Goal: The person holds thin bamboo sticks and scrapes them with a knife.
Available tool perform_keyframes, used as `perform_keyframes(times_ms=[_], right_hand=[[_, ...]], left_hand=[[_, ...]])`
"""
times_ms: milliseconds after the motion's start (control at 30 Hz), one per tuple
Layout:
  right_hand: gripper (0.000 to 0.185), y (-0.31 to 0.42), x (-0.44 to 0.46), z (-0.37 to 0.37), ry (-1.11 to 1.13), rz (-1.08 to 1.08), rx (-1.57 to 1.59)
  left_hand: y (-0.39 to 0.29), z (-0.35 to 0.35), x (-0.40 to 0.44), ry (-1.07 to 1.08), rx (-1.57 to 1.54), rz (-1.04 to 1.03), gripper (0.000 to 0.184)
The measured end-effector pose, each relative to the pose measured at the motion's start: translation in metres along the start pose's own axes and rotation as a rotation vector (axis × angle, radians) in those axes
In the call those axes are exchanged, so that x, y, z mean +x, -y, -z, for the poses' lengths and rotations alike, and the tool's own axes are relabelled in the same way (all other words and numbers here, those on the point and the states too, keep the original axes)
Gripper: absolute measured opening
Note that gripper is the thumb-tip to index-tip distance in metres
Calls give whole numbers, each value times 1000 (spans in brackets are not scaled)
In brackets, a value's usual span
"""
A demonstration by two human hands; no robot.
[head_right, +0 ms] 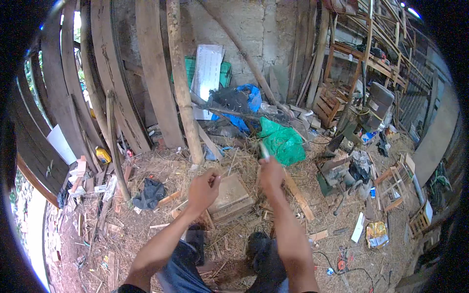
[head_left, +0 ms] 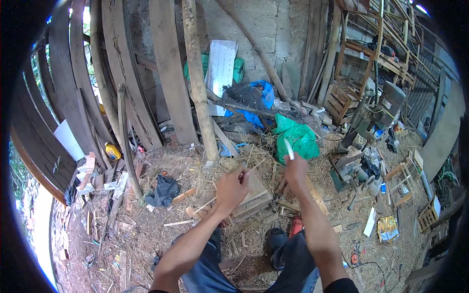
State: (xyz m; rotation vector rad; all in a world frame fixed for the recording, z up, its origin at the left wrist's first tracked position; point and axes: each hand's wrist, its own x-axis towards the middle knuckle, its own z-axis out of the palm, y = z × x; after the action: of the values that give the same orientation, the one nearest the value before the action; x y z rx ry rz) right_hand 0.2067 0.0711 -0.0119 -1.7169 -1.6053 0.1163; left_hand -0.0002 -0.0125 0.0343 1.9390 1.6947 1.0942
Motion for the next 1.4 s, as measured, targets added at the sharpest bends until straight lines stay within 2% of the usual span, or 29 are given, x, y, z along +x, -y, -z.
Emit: perform_keyframes(times_ms=[33, 67, 133, 200, 267, 333, 367, 433, 467, 533, 700, 933, 1000, 1033, 1100, 1133, 1233, 1267, 1333, 1400], right_hand=[[23, -11, 6, 6, -14, -120, -28], [23, -21, 6, 8, -12, -117, -16], [37, -39, -2, 4, 73, 85, 27], [39, -32, -9, 4, 46, 162, 58], [40, 12, -17, 26, 295, -7, 560], [33, 25, -20, 7, 325, 105, 865], [33, 31, -24, 5, 324, 103, 863], [32, 61, -36, 25, 610, -38, 1038], [32, 63, -38, 22, 608, -41, 1038], [33, 65, -37, 18, 794, -85, 1157], [15, 56, -34, 17, 710, -138, 1242], [13, 48, -25, 19, 647, -237, 1214], [16, 30, -8, 17, 291, -422, 1104], [16, 10, -2, 21, 292, -422, 1097], [23, -20, 8, 29, 122, -465, 1180], [23, -8, 2, 33, 124, -454, 1184], [33, 32, -30, 51, 496, -286, 1143], [33, 45, -35, 49, 491, -290, 1140], [32, 63, -42, 43, 664, -198, 1229], [30, 58, -39, 33, 655, -214, 1209]], left_hand=[[8, 3, -2, -48, -60, -22, 13], [15, 5, -3, -98, -119, -40, 10], [27, 7, 0, -145, -157, -89, 9], [30, 4, 2, -183, -215, -139, 9], [32, 7, 5, -112, -233, -83, 11], [34, 2, 8, -122, -238, -106, 11], [35, 0, 8, -131, -235, -123, 11], [27, 4, 8, -76, -234, -87, 12], [23, 5, 8, -27, -233, -54, 14], [20, 1, 8, -25, -264, -65, 14], [21, 2, 5, 9, -266, -68, 16], [15, -4, 0, -20, -215, -72, 15], [15, 0, -3, -27, -156, -91, 15], [17, 4, -8, -27, -182, -67, 14], [21, 9, -8, -34, -200, -57, 13], [23, 10, -6, -65, -221, -52, 12], [29, 4, -3, -61, -231, -54, 14], [29, 1, -3, -29, -215, -62, 17], [11, 7, -4, 29, -218, -34, 17], [7, 9, -4, 78, -212, -3, 18]])
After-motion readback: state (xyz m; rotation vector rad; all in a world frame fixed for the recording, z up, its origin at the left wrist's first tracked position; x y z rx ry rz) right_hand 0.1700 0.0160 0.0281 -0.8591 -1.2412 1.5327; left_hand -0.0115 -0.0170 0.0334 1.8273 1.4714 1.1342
